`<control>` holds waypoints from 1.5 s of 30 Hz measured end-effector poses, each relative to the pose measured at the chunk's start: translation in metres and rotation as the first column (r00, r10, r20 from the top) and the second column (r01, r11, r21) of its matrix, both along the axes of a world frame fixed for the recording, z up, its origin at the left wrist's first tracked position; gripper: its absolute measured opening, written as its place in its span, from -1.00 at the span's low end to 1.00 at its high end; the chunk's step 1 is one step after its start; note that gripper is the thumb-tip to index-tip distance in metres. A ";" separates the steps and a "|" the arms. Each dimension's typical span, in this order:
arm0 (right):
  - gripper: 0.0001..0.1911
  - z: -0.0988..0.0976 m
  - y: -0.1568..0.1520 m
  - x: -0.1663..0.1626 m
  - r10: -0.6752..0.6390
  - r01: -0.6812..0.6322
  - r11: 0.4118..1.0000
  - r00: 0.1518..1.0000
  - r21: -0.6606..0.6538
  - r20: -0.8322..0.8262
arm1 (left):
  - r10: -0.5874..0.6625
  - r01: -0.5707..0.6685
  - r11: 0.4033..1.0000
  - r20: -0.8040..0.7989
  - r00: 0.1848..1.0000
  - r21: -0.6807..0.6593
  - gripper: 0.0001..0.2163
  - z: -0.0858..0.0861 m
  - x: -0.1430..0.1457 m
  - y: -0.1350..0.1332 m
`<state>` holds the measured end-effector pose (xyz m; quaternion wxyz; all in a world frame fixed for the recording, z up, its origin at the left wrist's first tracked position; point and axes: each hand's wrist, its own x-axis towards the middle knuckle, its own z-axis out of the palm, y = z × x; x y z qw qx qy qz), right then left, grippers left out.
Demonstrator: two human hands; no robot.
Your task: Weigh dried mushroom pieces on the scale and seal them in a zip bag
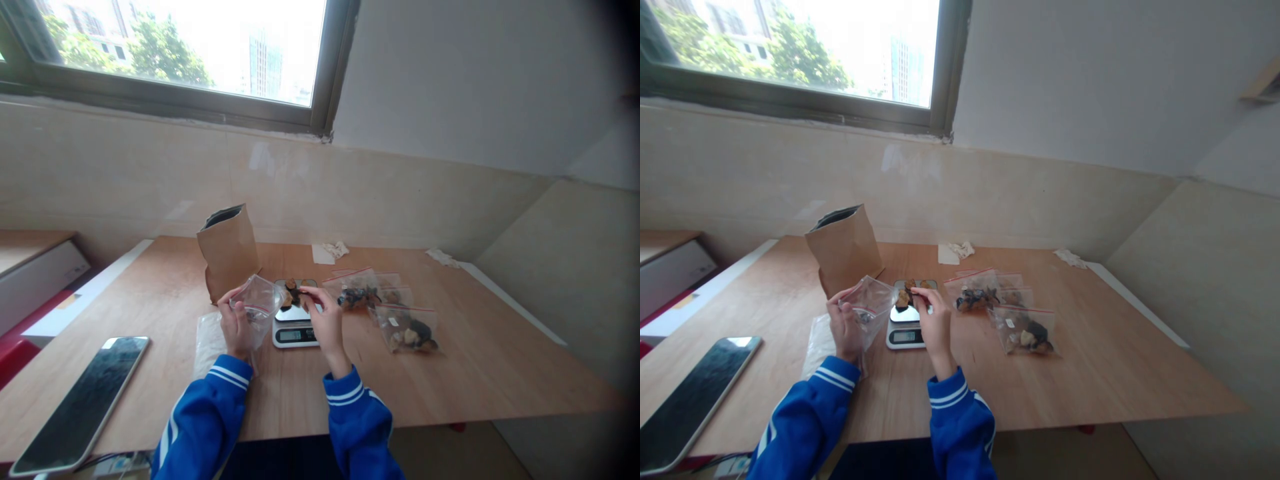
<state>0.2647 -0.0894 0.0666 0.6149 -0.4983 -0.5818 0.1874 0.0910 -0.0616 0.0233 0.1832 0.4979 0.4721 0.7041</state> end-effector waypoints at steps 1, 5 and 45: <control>-0.81 0.008 0.000 -0.004 0.003 -0.002 1.000 0.995 0.006 -0.098 | -0.012 0.012 1.000 -0.003 1.000 0.010 -0.61 0.000 0.000 0.000; -0.75 0.041 0.001 -0.022 0.085 -0.074 0.996 0.928 0.045 -0.363 | -0.044 0.047 0.994 -0.025 0.999 0.097 -0.60 -0.002 0.001 -0.001; -0.76 -0.025 0.053 -0.033 0.051 0.164 0.969 0.594 -0.183 0.803 | 0.066 -0.071 0.991 0.047 0.997 0.113 -0.66 -0.001 0.000 0.000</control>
